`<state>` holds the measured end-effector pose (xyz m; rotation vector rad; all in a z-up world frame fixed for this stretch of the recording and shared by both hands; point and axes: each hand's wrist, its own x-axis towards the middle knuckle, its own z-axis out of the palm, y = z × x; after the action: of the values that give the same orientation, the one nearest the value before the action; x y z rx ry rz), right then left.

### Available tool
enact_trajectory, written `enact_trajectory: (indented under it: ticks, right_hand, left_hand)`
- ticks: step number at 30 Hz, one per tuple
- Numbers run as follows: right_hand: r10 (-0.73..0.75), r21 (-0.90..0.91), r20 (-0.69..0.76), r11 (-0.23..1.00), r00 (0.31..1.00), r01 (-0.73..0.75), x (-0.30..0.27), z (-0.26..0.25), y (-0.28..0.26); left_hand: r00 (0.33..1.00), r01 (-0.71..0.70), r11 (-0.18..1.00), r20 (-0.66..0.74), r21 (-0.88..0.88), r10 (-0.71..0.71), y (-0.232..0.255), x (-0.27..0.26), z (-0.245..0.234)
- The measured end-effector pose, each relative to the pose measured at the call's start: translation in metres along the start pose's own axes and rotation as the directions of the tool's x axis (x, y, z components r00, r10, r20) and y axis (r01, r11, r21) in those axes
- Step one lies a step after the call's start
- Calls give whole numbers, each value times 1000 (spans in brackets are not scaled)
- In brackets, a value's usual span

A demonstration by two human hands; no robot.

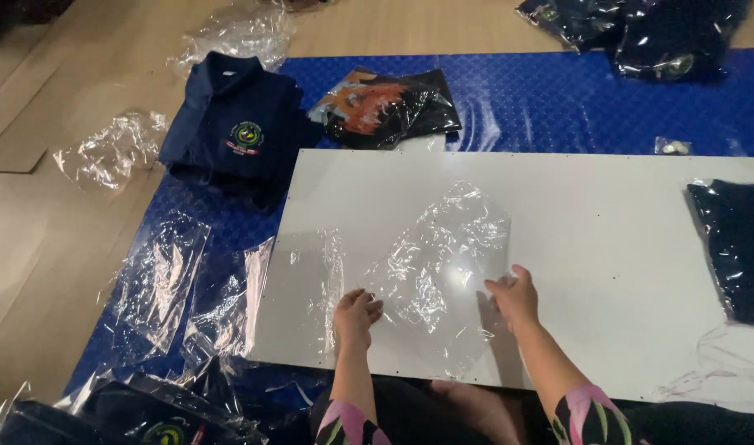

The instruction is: Packing folded shirts into clear plastic bags on a work surface.

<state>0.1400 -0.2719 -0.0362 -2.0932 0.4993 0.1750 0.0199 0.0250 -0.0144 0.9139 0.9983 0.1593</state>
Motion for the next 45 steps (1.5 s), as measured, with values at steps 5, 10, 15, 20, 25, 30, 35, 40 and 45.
enact_trajectory:
  ticks: [5, 10, 15, 20, 25, 30, 35, 40, 45]
  right_hand:
    - [114, 547, 435, 754, 893, -363, 26, 36, 18]
    - [10, 714, 438, 604, 899, -355, -30, -15, -64]
    - [-154, 901, -5, 428, 988, 71, 5, -33, -58]
    - [-269, 613, -277, 689, 922, 386, -13, -61, -75]
    - [-596, -74, -291, 794, 749, 603, -18, -27, -25]
    - [-666, -535, 199, 541, 719, 649, -24, 6, 24]
    - [-620, -415, 224, 638, 752, 649, -37, 11, 67]
    - [-633, -405, 213, 636, 744, 657, -40, 11, 61]
    - [-569, -500, 268, 608, 777, 617, -56, 4, 37]
  left_hand:
    - [1000, -7, 1000, -9, 20, 7, -5, 2, -6]
    - [999, -18, 999, -38, -32, 16, -7, 8, -11]
    - [998, -43, 995, -58, -94, 38, -15, 25, -10]
    - [999, -40, 999, 25, -28, 41, 0, -7, -4]
    - [997, -9, 1000, 72, 18, 7, -5, -2, -7]
    - [988, 36, 997, 150, 61, -45, 9, -17, -2]
    - [998, 27, 996, -57, -90, -32, -7, 18, -12]
    - [955, -152, 875, -297, -459, 10, -27, 68, -50]
    - [815, 287, 880, -579, 380, -16, 16, 24, -92]
